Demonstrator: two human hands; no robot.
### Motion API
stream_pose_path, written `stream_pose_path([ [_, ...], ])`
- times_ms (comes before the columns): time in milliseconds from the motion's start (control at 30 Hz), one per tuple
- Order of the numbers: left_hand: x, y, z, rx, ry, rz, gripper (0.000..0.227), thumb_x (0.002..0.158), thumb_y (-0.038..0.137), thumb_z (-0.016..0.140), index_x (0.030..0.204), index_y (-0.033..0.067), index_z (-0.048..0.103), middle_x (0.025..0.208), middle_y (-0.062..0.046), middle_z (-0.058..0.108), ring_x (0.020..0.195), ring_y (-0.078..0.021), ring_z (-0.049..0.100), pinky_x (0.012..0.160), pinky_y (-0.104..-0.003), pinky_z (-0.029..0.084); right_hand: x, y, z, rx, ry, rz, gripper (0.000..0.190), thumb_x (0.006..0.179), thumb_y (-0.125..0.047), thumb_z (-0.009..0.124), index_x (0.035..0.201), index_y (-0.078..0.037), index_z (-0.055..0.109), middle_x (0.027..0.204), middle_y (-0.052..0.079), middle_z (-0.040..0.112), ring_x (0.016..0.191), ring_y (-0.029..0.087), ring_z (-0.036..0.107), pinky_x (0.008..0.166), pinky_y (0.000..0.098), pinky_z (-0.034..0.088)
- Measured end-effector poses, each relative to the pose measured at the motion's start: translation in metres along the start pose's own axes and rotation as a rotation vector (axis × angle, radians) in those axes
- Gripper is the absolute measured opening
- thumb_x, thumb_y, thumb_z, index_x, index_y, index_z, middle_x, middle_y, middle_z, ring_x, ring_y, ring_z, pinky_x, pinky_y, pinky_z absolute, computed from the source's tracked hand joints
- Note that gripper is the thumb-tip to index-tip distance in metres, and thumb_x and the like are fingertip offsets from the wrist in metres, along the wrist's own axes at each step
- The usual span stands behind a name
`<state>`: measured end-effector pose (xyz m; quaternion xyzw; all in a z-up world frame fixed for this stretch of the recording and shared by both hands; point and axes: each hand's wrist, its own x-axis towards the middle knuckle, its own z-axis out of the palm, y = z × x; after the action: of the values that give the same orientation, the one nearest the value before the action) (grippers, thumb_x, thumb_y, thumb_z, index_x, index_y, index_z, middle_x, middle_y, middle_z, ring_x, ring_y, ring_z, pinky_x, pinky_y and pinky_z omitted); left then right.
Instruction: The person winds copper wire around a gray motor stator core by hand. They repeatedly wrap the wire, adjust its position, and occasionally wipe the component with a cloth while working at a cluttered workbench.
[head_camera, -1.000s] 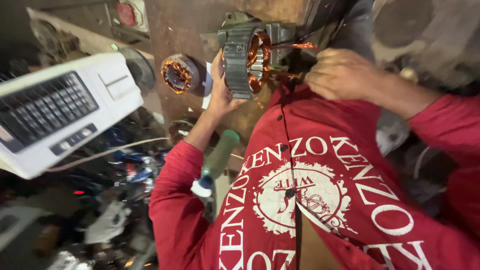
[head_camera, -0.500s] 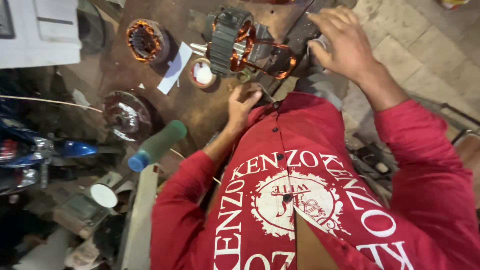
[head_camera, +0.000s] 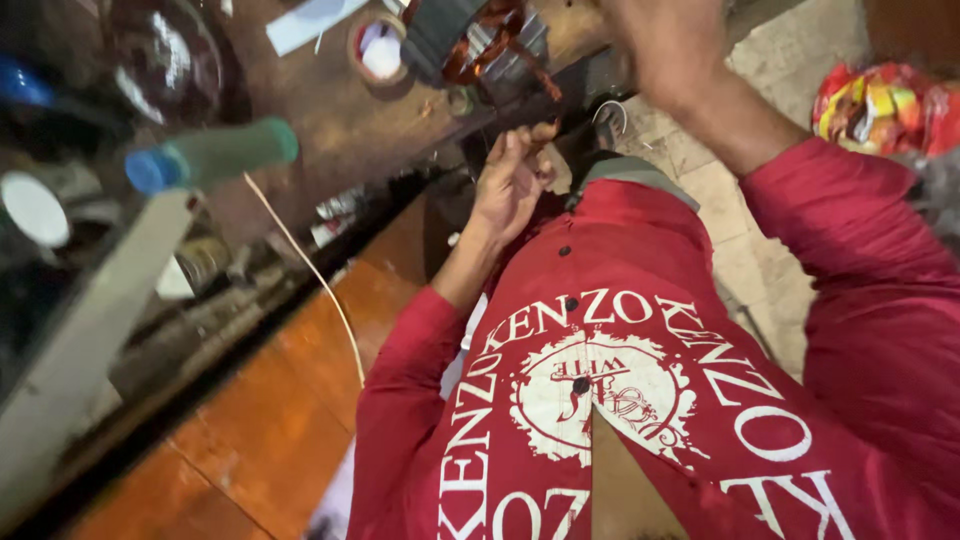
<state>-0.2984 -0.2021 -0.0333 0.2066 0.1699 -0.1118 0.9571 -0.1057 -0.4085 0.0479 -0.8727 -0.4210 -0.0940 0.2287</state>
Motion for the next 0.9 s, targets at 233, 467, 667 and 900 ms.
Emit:
stream_pose_path([
  [233, 0.016, -0.047, -0.015, 0.495, 0.224, 0.400, 0.012, 0.104, 0.014, 0.070, 0.107, 0.0075, 0.060, 0.095, -0.008, 0.070, 0.084, -0.0154, 0.066, 0.078, -0.031, 0.051, 0.052, -0.054, 0.012, 0.042, -0.028, -0.781, 0.056, 0.076, -0.024, 0.067, 0.129, -0.008, 0.069, 0.133, 0.009, 0.070, 0.131, 0.027, 0.063, 0.117, 0.0463, 0.042],
  [467, -0.009, -0.017, 0.018, 0.979, 0.573, 0.662, 0.015, 0.099, -0.001, 0.071, 0.110, 0.0044, 0.062, 0.089, -0.005, 0.067, 0.081, -0.0150, 0.066, 0.074, -0.030, 0.055, 0.046, -0.058, 0.062, 0.138, 0.037, -0.635, 0.052, 0.087, -0.021, 0.073, 0.135, -0.006, 0.060, 0.114, 0.010, 0.068, 0.115, 0.027, 0.068, 0.113, 0.0464, 0.045],
  [667, -0.025, 0.106, 0.104, 2.226, 0.124, 1.115, 0.051, 0.088, -0.006, 0.073, 0.136, 0.0041, 0.059, 0.114, -0.018, 0.073, 0.102, -0.0299, 0.075, 0.082, -0.037, 0.058, 0.024, -0.056, 0.087, 0.550, 0.312, -0.424, 0.047, 0.096, -0.009, 0.085, 0.120, -0.003, 0.044, 0.116, 0.017, 0.063, 0.092, 0.030, 0.067, 0.077, 0.0427, 0.054],
  [900, 0.006, 0.164, 0.172, 2.328, -0.307, 0.677, 0.055, 0.072, 0.012, 0.078, 0.124, -0.0026, 0.070, 0.108, -0.017, 0.075, 0.087, -0.0295, 0.074, 0.074, -0.038, 0.058, 0.011, -0.085, 0.101, 0.511, 0.504, -0.025, 0.053, 0.089, -0.007, 0.092, 0.117, -0.007, 0.047, 0.116, 0.015, 0.056, 0.089, 0.032, 0.067, 0.067, 0.0406, 0.056],
])
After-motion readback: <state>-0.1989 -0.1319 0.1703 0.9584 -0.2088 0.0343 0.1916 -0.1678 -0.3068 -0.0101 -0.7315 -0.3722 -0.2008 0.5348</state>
